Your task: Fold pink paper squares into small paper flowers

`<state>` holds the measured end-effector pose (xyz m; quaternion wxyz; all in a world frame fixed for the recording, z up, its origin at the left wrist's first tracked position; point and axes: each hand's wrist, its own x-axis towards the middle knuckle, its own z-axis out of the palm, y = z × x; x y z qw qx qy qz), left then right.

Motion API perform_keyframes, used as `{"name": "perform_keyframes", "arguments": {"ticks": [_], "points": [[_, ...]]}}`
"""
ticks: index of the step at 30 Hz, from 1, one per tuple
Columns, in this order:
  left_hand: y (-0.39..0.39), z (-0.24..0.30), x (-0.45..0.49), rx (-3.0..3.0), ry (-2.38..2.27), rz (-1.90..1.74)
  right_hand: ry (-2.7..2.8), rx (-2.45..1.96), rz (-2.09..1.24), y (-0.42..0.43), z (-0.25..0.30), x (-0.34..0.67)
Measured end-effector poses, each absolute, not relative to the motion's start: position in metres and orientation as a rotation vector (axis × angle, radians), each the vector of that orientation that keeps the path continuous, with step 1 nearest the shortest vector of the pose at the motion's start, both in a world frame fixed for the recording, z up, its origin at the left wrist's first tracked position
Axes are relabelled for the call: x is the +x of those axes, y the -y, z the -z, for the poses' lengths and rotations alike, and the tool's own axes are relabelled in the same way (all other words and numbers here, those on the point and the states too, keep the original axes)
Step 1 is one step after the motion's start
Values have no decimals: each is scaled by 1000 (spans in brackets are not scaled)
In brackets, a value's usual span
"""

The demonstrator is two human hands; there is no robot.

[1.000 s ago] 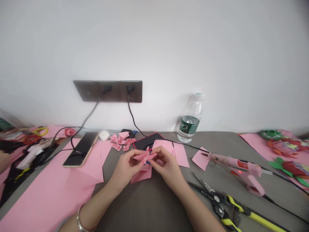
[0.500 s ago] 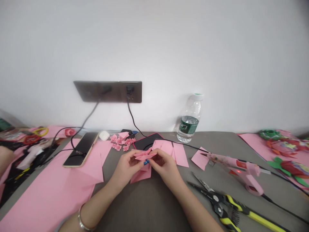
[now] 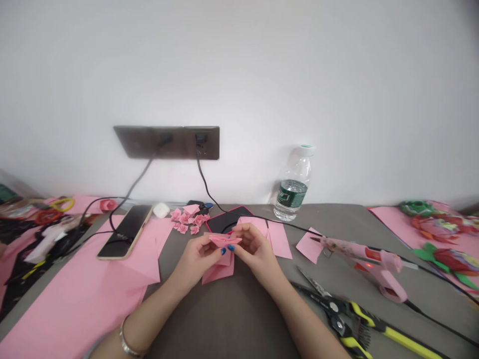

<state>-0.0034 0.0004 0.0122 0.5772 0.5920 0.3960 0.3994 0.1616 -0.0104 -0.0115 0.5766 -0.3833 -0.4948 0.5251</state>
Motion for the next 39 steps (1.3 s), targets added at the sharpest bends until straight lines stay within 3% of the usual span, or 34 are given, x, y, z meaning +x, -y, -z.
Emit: {"name": "perform_keyframes", "arguments": {"ticks": [13, 21, 39], "points": [[1, -16, -5, 1463, -984, -966, 1239, -945, -1259, 13, 4, 162], [5, -18, 0, 1216, -925, -866, 1415, -960, -1151, 17, 3, 161], [10, -15, -2, 1742, -1002, -729, 1374, -953, -1097, 20, 5, 158]]}}
